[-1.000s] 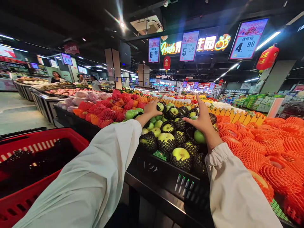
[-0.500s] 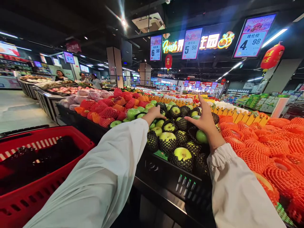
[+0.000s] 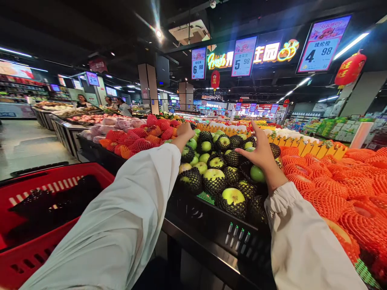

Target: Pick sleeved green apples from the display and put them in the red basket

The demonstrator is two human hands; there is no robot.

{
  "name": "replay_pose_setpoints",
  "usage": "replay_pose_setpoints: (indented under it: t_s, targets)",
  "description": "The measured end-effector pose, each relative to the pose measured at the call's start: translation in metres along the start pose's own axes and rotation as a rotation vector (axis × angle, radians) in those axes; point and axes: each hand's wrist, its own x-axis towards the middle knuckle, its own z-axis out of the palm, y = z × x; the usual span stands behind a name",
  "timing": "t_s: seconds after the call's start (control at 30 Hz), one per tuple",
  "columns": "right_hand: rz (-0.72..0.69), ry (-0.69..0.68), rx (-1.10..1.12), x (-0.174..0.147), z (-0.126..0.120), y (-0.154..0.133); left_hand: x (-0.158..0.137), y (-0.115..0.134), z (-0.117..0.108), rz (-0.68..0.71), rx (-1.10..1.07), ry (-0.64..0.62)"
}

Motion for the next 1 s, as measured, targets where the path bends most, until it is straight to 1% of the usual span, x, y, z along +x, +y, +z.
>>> replay_pose_setpoints:
  t_s: [0.07,0.17,0.27,0.37,0.43,0.5,0.6,0.67,0.73,0.8,0.87,0.93,1.0]
  targets:
    - [0.005,-0.007,-0.008,0.0,0.0,0.0,0.003,-0.01,0.004,-0.013,0.039,-0.096]
    - [0.017,-0.019,-0.014,-0.001,0.0,0.0,0.006,-0.021,0.013,0.023,0.067,-0.255]
    - [0.024,-0.021,-0.009,-0.001,-0.001,-0.001,0.007,-0.027,0.018,0.056,0.086,-0.305]
    - [0.033,-0.022,0.004,-0.001,-0.002,-0.003,0.004,-0.03,0.017,0.101,0.125,-0.289]
    - [0.035,-0.023,0.007,-0.001,-0.002,-0.004,0.0,-0.032,0.016,0.128,0.117,-0.253]
    - [0.033,-0.022,0.005,-0.001,-0.002,-0.004,-0.004,-0.031,0.014,0.134,0.075,-0.188]
    - [0.041,-0.026,0.001,-0.001,-0.002,-0.003,-0.012,-0.026,0.011,0.096,-0.033,-0.046]
    - [0.052,-0.031,-0.001,-0.001,-0.002,-0.002,-0.02,-0.016,0.009,0.071,-0.135,0.053]
    - [0.061,-0.03,0.007,-0.001,-0.001,-0.002,-0.031,0.0,0.007,0.057,-0.264,0.145]
    - [0.07,-0.031,0.031,-0.001,-0.001,-0.002,-0.046,0.023,0.008,0.05,-0.428,0.229]
    - [0.091,-0.039,0.063,-0.001,0.0,-0.004,-0.066,0.052,0.011,0.062,-0.638,0.287]
    - [0.124,-0.048,0.091,-0.001,0.0,-0.005,-0.088,0.084,0.019,0.1,-0.897,0.294]
    - [0.143,-0.051,0.113,-0.001,0.0,-0.006,-0.112,0.114,0.03,0.141,-1.146,0.23]
